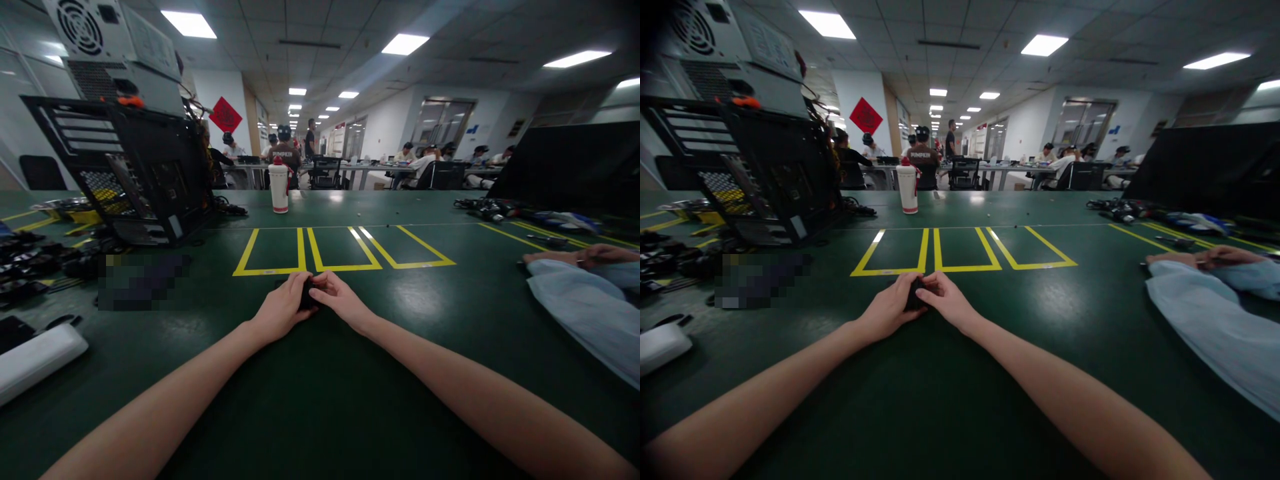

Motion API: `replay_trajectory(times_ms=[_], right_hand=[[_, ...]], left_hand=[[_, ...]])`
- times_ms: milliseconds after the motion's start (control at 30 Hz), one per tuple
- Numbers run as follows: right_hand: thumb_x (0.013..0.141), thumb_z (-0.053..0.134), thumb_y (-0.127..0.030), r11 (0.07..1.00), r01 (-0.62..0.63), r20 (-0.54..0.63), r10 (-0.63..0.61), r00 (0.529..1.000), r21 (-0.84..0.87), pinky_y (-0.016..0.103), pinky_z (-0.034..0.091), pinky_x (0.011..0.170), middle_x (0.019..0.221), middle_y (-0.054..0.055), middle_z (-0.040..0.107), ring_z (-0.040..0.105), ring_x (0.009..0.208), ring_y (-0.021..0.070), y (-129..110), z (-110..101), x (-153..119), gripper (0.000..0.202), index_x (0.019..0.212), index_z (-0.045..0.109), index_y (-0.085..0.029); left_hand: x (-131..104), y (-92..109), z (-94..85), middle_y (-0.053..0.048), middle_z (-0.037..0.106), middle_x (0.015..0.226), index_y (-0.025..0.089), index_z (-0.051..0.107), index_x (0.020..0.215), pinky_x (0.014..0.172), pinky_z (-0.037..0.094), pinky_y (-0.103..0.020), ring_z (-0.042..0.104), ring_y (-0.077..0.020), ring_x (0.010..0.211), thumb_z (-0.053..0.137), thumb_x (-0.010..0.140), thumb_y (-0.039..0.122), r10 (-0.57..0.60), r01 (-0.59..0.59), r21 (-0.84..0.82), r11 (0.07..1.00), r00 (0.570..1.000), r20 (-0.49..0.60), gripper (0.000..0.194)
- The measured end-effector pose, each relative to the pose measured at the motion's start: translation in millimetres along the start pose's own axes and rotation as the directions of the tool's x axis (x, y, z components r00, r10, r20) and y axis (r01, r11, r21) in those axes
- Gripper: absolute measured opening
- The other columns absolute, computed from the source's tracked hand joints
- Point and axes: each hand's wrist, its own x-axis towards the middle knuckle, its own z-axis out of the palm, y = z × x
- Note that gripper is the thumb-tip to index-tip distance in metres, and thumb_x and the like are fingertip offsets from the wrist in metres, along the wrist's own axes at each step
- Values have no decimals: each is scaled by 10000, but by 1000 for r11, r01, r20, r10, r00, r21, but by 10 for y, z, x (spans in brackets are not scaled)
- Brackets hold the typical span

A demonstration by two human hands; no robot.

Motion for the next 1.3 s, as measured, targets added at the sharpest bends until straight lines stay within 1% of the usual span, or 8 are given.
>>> replay_trajectory(times_ms=[133,367,533,667,800,967,1167,1300], right_hand=[[721,580,-295,997,-81,27,81,996,2,368,419,843,982,35,530,516,951,174,1,-22,13,257,942,497,-193],[628,672,-192,992,-21,124,6,992,124,352,412,867,952,-6,510,507,964,155,3,-39,5,361,918,458,-224],[710,596,-275,997,2,52,-6,999,79,339,424,823,919,-3,524,517,913,148,15,-4,10,221,890,480,-224],[714,588,-303,999,-33,2,33,999,24,352,419,832,981,17,524,510,931,160,25,3,18,256,936,493,-217],[724,577,-296,997,-69,46,68,997,32,366,425,828,997,25,524,515,938,170,8,-18,11,250,940,495,-201],[677,627,-197,993,-24,96,13,995,115,356,418,859,999,5,520,512,980,166,-8,-26,-22,285,918,477,-219],[730,569,-286,1000,21,-9,-21,1000,21,339,438,801,936,6,522,527,901,155,8,12,-17,172,871,501,-215],[732,563,-290,1000,-9,-41,8,999,-21,345,436,807,967,15,520,519,916,162,3,29,-4,202,910,504,-214]], left_hand=[[0,8,-8,-83,416,1166,209,238,1178,809,452,-385,486,-238,1037,565,738,273,-13,13,11,1000,1000,7,552],[2,-3,16,-70,413,1163,225,234,1174,797,450,-382,500,-231,1011,584,708,239,-39,39,2,999,999,17,582],[8,-14,30,-72,412,1162,216,244,1172,801,449,-374,483,-227,1028,571,725,262,-14,14,8,1000,1000,5,556],[6,-3,13,-71,414,1165,210,247,1173,807,450,-369,492,-220,1014,575,727,265,-26,26,9,1000,1000,11,557],[3,21,-21,-68,412,1167,214,251,1174,811,451,-368,488,-221,1024,568,735,262,-33,33,0,999,999,27,543],[6,14,-25,-58,415,1162,224,254,1174,787,463,-356,504,-210,993,578,728,261,-41,41,-21,999,999,27,552],[6,5,-8,-60,415,1160,227,250,1171,790,459,-370,497,-217,1010,562,738,292,-34,34,-13,999,999,19,538],[9,8,3,-73,410,1174,219,241,1178,805,451,-373,483,-222,1033,567,736,291,-26,26,2,1000,1000,13,555]])
